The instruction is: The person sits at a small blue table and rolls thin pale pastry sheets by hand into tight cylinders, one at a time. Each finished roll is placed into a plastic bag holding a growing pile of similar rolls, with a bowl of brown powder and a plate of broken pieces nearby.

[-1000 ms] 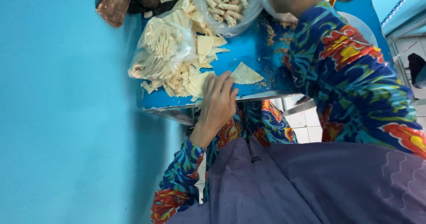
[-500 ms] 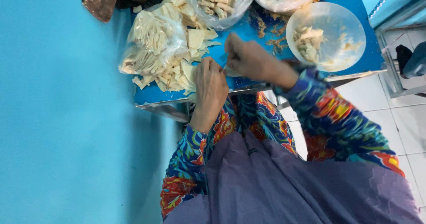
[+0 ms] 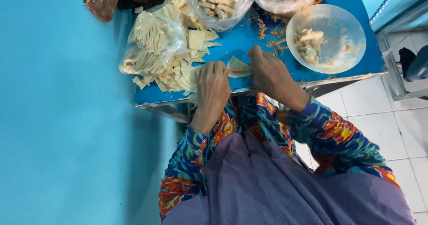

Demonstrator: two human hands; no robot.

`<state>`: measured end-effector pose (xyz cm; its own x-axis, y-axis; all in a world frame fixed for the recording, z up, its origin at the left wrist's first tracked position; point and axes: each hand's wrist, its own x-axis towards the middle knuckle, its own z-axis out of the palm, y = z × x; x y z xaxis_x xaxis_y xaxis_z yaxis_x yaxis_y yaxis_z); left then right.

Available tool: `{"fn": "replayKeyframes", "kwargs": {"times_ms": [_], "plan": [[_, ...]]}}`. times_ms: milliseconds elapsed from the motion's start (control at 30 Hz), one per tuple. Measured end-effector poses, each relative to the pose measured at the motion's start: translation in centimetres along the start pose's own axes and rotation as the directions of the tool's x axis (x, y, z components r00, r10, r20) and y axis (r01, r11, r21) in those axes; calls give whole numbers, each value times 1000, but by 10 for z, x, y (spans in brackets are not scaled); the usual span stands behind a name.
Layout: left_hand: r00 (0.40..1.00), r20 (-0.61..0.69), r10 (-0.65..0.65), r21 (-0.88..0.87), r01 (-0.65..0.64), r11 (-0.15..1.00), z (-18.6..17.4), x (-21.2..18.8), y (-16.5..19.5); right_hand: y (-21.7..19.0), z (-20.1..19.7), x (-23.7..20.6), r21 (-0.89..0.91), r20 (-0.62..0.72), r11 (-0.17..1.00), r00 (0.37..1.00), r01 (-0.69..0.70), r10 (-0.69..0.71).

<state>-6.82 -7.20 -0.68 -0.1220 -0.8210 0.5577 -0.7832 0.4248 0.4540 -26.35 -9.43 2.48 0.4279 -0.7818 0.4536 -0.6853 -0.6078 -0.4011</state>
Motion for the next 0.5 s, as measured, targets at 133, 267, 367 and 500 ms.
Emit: {"fn": "replayKeyframes", "kwargs": {"times_ms": [133,267,367,500], "plan": [[1000,7,7,-120,-6,993,2,0,1,1,3,5,-99,84,995,996,-24,33],[999,-5,36,-198,-36,980,-2,-4,2,0,-1,7,-77,124,995,989,-66,75],[996,21,83,-184,-78,980,-6,-4,2,-3,-4,9,-75,189,990,973,-121,134],[991,87,99,-187,-81,979,-11,-2,-1,-7,-8,15,-69,241,992,963,-108,121]]}}
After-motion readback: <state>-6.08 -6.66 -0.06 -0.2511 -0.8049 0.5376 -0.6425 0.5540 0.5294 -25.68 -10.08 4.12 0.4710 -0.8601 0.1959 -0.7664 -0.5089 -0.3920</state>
